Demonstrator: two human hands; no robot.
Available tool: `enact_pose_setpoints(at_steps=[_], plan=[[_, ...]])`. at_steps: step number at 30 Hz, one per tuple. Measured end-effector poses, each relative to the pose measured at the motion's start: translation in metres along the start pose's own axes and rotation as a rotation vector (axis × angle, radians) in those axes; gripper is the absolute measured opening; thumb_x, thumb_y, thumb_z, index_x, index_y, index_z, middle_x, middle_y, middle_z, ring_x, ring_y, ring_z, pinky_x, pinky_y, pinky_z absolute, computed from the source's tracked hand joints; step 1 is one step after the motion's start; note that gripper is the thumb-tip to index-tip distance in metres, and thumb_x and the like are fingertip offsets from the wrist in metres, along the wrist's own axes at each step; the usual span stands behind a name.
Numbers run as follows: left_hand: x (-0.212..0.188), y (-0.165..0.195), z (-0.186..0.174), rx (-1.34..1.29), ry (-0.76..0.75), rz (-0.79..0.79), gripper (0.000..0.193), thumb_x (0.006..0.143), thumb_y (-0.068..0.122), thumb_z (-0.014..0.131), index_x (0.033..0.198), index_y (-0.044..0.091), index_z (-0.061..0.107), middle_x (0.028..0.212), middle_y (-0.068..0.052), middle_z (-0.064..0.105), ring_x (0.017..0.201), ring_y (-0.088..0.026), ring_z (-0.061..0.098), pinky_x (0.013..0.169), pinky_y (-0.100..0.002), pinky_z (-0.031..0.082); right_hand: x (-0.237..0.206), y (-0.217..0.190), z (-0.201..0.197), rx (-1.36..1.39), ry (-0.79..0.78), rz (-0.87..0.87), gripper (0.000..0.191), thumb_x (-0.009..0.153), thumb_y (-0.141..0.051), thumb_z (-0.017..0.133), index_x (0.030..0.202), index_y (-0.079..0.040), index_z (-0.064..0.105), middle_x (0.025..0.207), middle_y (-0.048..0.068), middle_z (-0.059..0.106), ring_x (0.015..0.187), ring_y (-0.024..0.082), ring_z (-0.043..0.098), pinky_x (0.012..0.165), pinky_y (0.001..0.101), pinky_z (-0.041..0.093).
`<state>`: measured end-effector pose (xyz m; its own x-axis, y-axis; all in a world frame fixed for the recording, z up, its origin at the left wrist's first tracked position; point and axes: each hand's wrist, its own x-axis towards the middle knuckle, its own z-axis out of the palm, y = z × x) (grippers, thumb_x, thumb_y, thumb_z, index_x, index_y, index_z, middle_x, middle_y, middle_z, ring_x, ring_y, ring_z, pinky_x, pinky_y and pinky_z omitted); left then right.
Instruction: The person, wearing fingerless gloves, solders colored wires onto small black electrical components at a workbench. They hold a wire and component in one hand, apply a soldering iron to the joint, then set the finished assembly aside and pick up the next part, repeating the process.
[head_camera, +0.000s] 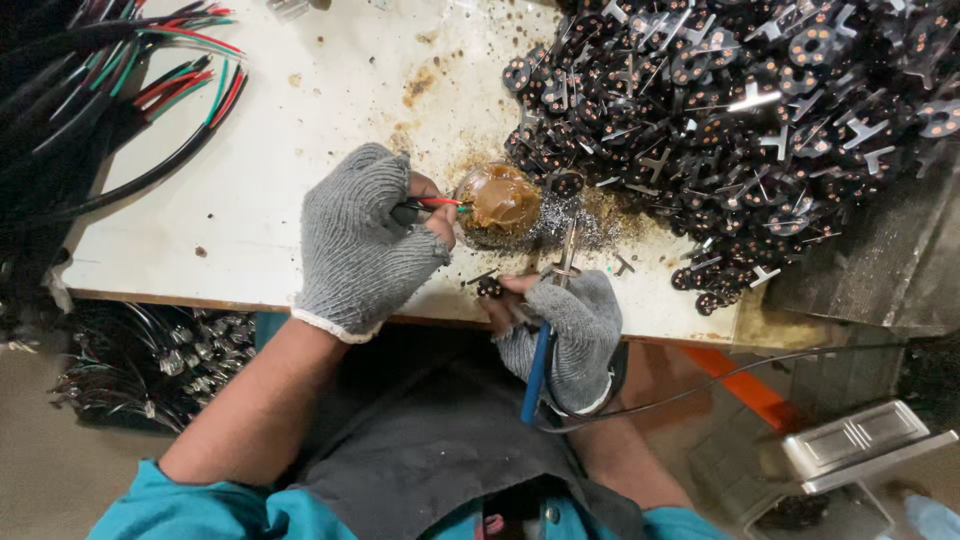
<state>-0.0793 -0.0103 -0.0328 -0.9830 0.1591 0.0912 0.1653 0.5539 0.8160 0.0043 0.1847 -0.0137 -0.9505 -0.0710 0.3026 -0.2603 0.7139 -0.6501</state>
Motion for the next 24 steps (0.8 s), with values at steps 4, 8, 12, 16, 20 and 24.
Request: enact_pose_setpoints(at_steps=[4, 8, 12, 16, 20, 24], plan=[[0.0, 0.001, 0.002, 0.017, 0.007, 0.052, 0.016, 0.081, 0.018, 0.082, 0.084, 0.008, 0.07, 0.078, -0.009, 0.059, 0.07, -0.026, 0.063, 0.065, -0.038, 0.051, -0.003, 0.002, -0.001, -0.071, -0.039, -0.013, 0.033, 0.073, -0.014, 0.093, 0.098, -0.013, 0.071, 0.09, 0.005, 0.073, 0.084, 0.029, 0.065, 0.079, 0.0399, 0.051], [-0.001, 0.005, -0.004, -0.008, 0.038, 0.073, 0.016, 0.081, 0.017, 0.083, 0.084, 0.008, 0.069, 0.076, -0.009, 0.057, 0.068, -0.026, 0.061, 0.064, -0.037, 0.05, -0.005, 0.0, 0.002, -0.132, -0.053, 0.037, 0.031, 0.072, -0.022, 0.095, 0.095, -0.015, 0.075, 0.084, 0.004, 0.071, 0.081, 0.027, 0.065, 0.078, 0.0384, 0.051], [-0.023, 0.01, -0.022, -0.103, -0.132, -0.007, 0.009, 0.077, 0.015, 0.079, 0.081, 0.011, 0.072, 0.074, -0.007, 0.057, 0.064, -0.023, 0.062, 0.059, -0.035, 0.05, -0.008, 0.001, 0.005, -0.164, -0.006, -0.03, 0.033, 0.072, -0.031, 0.095, 0.094, -0.016, 0.076, 0.081, 0.004, 0.07, 0.08, 0.028, 0.063, 0.078, 0.0396, 0.048], [-0.044, 0.015, -0.018, -0.042, -0.272, 0.067, 0.008, 0.073, 0.019, 0.079, 0.078, 0.017, 0.073, 0.075, -0.005, 0.061, 0.067, -0.026, 0.065, 0.06, -0.039, 0.052, -0.023, 0.008, -0.012, 0.104, -0.076, 0.13, 0.04, 0.089, -0.051, 0.076, 0.099, -0.012, 0.073, 0.087, 0.005, 0.072, 0.082, 0.025, 0.064, 0.078, 0.0355, 0.049], [-0.045, 0.016, -0.004, 0.126, -0.303, 0.101, 0.007, 0.073, 0.025, 0.078, 0.077, 0.021, 0.074, 0.079, -0.004, 0.066, 0.069, -0.028, 0.067, 0.059, -0.043, 0.052, -0.04, 0.017, -0.025, 0.137, -0.041, 0.078, 0.057, 0.099, -0.068, 0.056, 0.098, -0.011, 0.065, 0.089, 0.007, 0.068, 0.086, 0.025, 0.064, 0.081, 0.0354, 0.049], [-0.042, 0.017, -0.002, 0.152, -0.348, 0.103, 0.007, 0.074, 0.028, 0.078, 0.077, 0.023, 0.075, 0.076, -0.003, 0.065, 0.069, -0.027, 0.067, 0.058, -0.043, 0.052, -0.047, 0.028, -0.02, 0.041, 0.01, -0.131, 0.047, 0.101, -0.05, 0.062, 0.108, -0.005, 0.071, 0.087, 0.009, 0.063, 0.083, 0.031, 0.061, 0.074, 0.0399, 0.049]])
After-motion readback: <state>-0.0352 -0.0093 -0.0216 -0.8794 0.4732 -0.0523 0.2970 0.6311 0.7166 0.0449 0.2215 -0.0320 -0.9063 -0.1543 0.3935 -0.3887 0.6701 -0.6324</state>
